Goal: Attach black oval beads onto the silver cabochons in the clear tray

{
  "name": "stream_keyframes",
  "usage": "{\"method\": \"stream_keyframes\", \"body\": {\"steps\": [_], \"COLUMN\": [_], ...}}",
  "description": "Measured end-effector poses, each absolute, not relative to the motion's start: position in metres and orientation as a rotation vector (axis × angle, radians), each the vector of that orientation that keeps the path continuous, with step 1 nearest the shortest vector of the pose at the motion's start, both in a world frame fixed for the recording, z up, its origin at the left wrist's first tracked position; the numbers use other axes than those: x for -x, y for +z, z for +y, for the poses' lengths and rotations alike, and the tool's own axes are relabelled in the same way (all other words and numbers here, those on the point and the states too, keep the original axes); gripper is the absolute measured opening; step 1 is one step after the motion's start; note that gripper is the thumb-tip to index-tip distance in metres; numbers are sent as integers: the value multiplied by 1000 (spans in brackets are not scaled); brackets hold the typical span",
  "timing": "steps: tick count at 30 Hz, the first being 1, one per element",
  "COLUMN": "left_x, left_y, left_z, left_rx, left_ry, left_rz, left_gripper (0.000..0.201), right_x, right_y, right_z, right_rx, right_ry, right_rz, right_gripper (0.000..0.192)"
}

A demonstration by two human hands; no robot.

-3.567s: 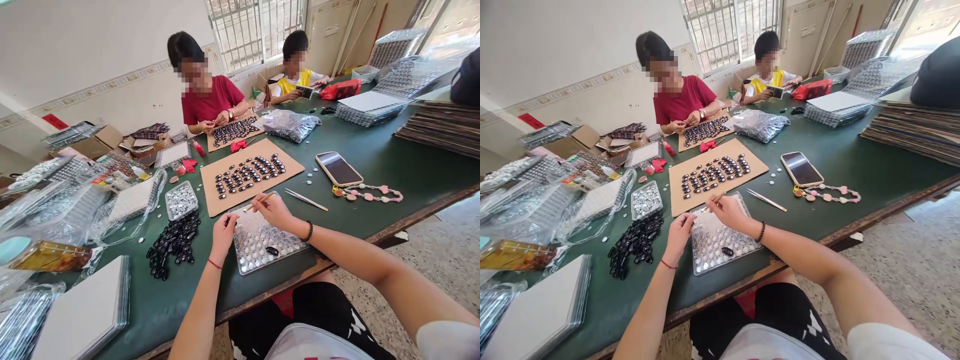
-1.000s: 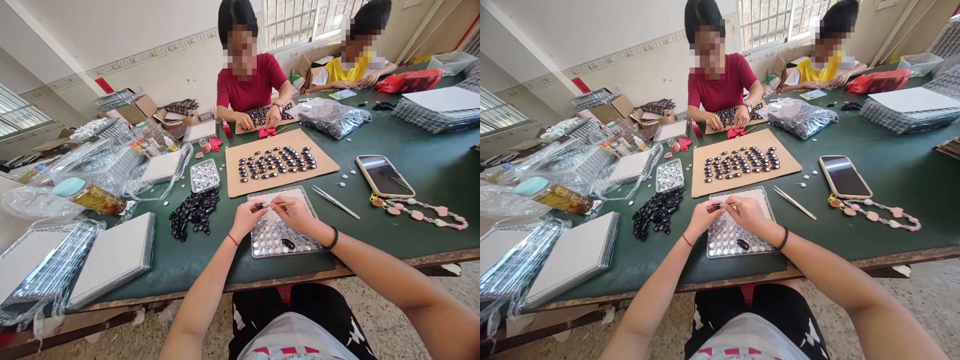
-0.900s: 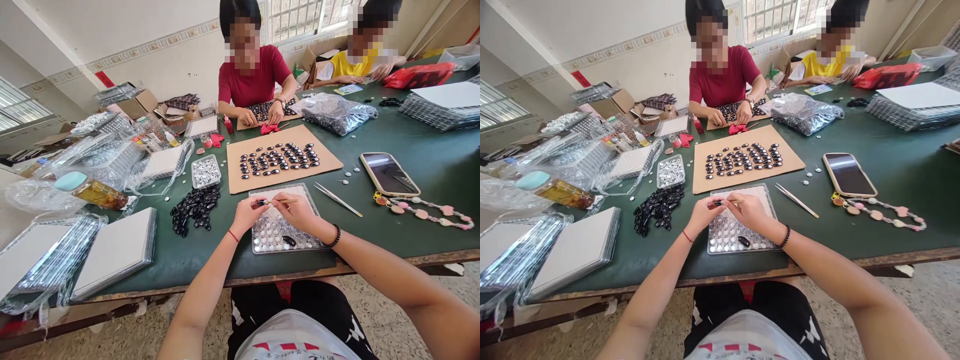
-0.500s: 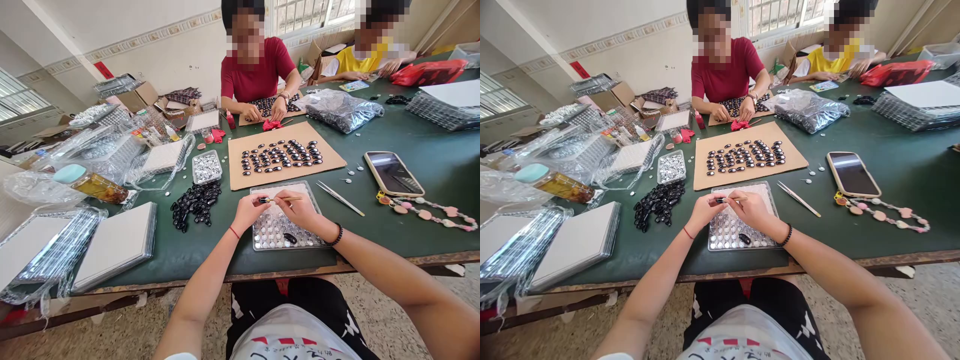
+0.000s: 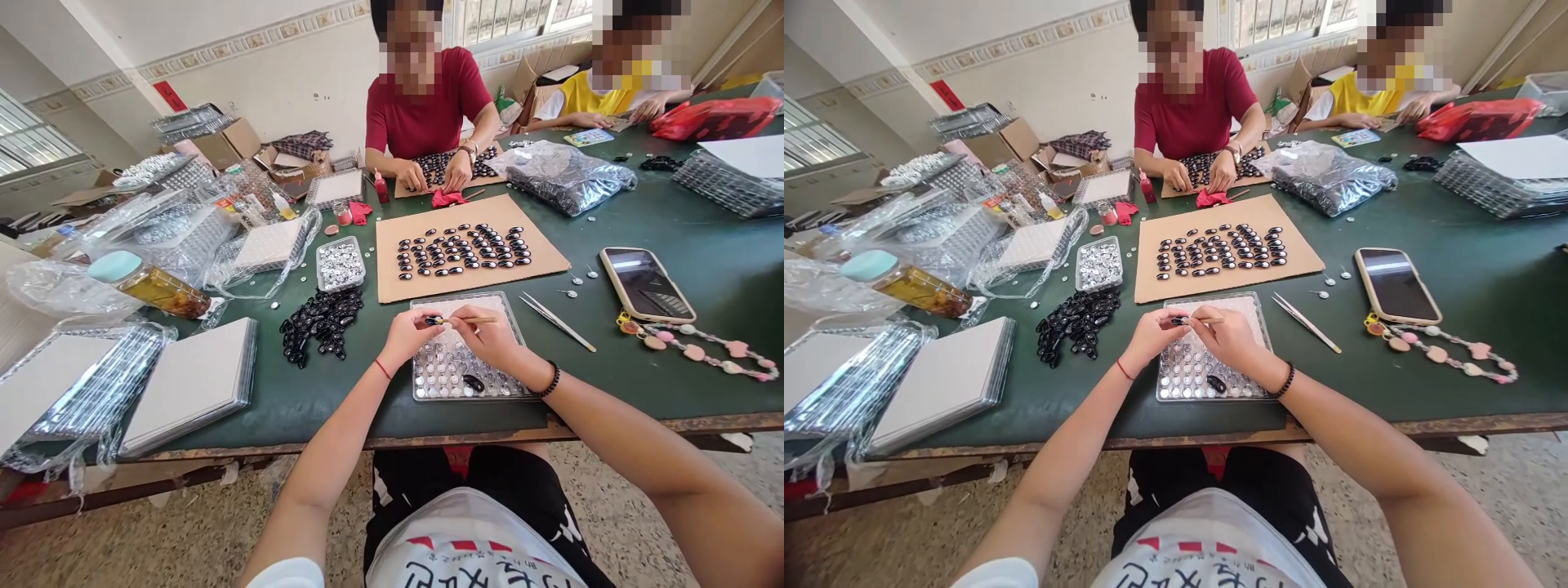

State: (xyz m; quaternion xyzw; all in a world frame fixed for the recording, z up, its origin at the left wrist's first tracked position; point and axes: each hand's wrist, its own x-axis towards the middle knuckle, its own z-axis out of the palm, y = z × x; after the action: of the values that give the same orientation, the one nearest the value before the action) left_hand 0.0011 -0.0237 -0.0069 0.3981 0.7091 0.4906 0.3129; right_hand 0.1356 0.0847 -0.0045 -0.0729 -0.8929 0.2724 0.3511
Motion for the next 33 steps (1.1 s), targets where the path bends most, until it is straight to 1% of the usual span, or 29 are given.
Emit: {"method": "stream_keyframes", "body": {"steps": [9,13,15,16,19,20,21,23,26,29,33], "left_x": [-3,-6,-8,-9,-12,-13,-13,-13,-13,-12,-10], "left_y": [-6,-9,-12,-12,-13,-12,-11,-8,-3,-1,0], "left_z": [-23,-23,-23,-22,-21,-21,-21,-21,-22,-25,-26], "left_rx": [-1035,-1052,-1044,-1035,-1008,-1002,-992,-970,-991,-1096,-1247], "left_ry": [1345,1371,1404,1417,1420,1422,1425,1435,1426,1409,1328], "left_rz": [1838,1862,1824,1782,1686,1680,1687,1708,1751,1878,2006], "left_gripper": [34,29,27,26,26,26,26,29,35,38,36], "right_x": [-134,-134,-134,-133,-129,-128,-126,-124,-122,-121,-120], "right_y": [-5,-5,-2,0,5,5,5,3,0,-1,-1], "right_z": [83,80,81,83,91,94,97,98,95,90,89], "right_rx": [166,155,212,260,394,431,468,537,561,573,596], "right_ry": [664,756,930,1084,1679,1818,1889,1868,1854,2069,2251], "right_rz": [-2306,-2299,-2272,-2235,-1990,-1907,-1862,-1896,-2021,-1952,-1777], "right_gripper": [16,17,20,23,37,41,43,41,30,24,26]}}
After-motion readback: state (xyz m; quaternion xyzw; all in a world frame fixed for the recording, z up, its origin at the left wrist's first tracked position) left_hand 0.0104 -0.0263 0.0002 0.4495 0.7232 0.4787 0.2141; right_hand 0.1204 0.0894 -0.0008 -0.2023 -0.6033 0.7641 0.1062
